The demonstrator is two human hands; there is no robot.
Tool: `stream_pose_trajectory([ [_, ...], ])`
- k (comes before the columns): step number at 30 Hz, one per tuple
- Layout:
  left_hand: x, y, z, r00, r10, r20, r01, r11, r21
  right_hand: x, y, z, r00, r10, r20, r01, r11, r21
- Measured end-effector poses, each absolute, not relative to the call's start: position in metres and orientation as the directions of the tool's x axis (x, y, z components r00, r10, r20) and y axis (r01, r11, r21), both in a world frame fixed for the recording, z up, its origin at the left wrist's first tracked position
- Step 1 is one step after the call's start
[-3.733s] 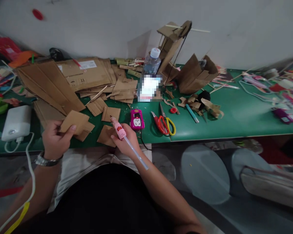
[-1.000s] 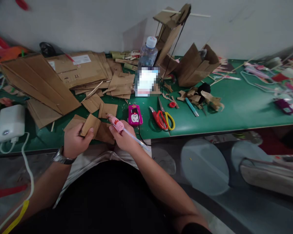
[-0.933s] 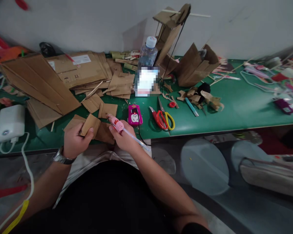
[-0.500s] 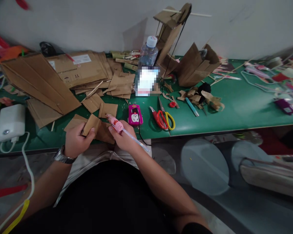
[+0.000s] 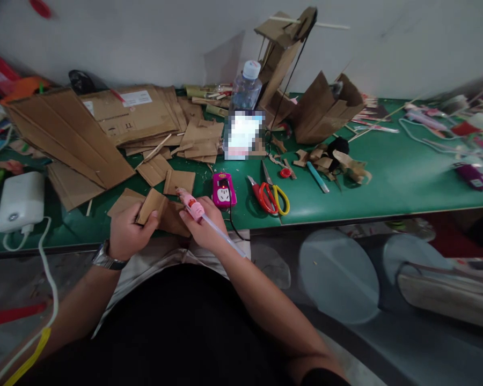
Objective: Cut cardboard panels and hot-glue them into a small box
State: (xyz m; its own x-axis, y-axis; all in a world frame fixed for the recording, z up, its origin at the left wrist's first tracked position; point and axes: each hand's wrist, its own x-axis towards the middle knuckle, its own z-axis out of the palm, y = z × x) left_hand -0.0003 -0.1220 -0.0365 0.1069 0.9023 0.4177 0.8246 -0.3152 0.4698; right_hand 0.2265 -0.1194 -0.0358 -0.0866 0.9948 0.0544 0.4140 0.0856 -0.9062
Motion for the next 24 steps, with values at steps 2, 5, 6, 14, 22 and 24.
stream_pose_trajectory([
  [2, -0.0009, -0.1220, -0.0367, 0.110, 0.904, 0.414, 0.825, -0.315, 0.469, 0.2262, -0.1175, -0.0359, -0.090, 0.993, 0.076, 0.430, 0.108, -0.896],
  [5, -0.0013, -0.1216, -0.0376, 0.114, 0.902, 0.415, 0.823, -0.320, 0.469, 0.2259, -0.1159, -0.0364, -0.105, 0.992, 0.064, 0.449, 0.104, -0.888],
  [6, -0.0011, -0.1214, -0.0378, 0.119, 0.903, 0.413, 0.822, -0.323, 0.469, 0.2258, -0.1159, -0.0366, -0.109, 0.993, 0.050, 0.452, 0.094, -0.887],
  [14, 0.0039, -0.1211, -0.0405, 0.170, 0.910, 0.379, 0.826, -0.341, 0.448, 0.2226, -0.1180, -0.0420, -0.076, 0.997, 0.001, 0.461, 0.036, -0.887],
  [22, 0.0032, -0.1212, -0.0392, 0.163, 0.902, 0.400, 0.832, -0.343, 0.436, 0.2202, -0.1191, -0.0405, -0.025, 1.000, -0.013, 0.462, 0.000, -0.887],
  [24, 0.0023, -0.1229, -0.0362, 0.130, 0.895, 0.428, 0.810, -0.344, 0.474, 0.2195, -0.1211, -0.0394, -0.021, 1.000, -0.004, 0.461, 0.006, -0.888],
])
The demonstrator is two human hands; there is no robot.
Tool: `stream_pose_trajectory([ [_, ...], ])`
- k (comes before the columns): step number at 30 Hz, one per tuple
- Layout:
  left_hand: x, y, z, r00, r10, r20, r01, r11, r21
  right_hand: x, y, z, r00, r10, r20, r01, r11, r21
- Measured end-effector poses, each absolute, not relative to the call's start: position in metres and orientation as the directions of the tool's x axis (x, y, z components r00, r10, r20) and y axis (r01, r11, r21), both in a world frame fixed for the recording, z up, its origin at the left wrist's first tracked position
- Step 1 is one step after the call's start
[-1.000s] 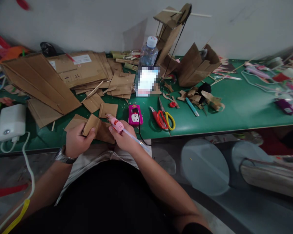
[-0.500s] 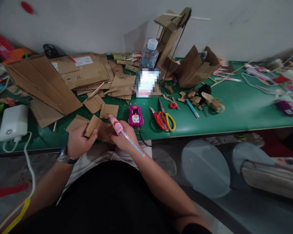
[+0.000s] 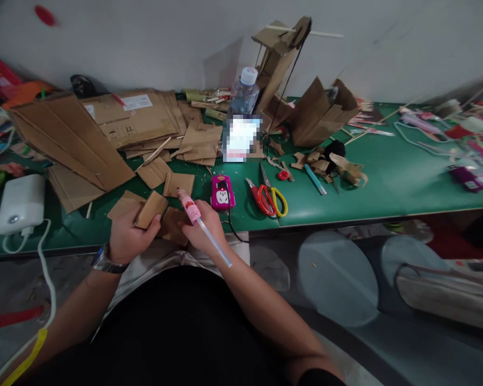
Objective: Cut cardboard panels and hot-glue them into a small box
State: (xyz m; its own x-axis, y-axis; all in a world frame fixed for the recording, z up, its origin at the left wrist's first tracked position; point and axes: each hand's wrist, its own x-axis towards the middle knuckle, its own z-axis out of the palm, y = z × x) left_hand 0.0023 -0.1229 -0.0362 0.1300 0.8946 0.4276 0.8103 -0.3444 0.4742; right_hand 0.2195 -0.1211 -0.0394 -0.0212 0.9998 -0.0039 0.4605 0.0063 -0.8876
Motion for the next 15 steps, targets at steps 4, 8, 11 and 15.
stream_pose_trajectory([
  [4, 0.000, -0.131, -0.031, -0.104, 0.946, 0.306, 0.587, -0.190, 0.787, 0.219, -0.125, -0.039, -0.001, 1.000, 0.014, 0.455, 0.013, -0.890],
  [8, -0.002, -0.141, -0.026, -0.281, 0.956, 0.088, 0.323, 0.007, 0.946, 0.220, -0.127, -0.039, -0.006, 1.000, 0.029, 0.450, 0.028, -0.893],
  [11, -0.006, -0.145, -0.022, -0.355, 0.934, 0.037, 0.231, 0.050, 0.972, 0.223, -0.130, -0.036, -0.008, 0.999, 0.049, 0.451, 0.047, -0.891],
  [15, -0.012, -0.148, -0.024, -0.353, 0.935, -0.008, 0.114, 0.052, 0.992, 0.228, -0.134, -0.028, 0.004, 0.996, 0.089, 0.504, 0.075, -0.860],
])
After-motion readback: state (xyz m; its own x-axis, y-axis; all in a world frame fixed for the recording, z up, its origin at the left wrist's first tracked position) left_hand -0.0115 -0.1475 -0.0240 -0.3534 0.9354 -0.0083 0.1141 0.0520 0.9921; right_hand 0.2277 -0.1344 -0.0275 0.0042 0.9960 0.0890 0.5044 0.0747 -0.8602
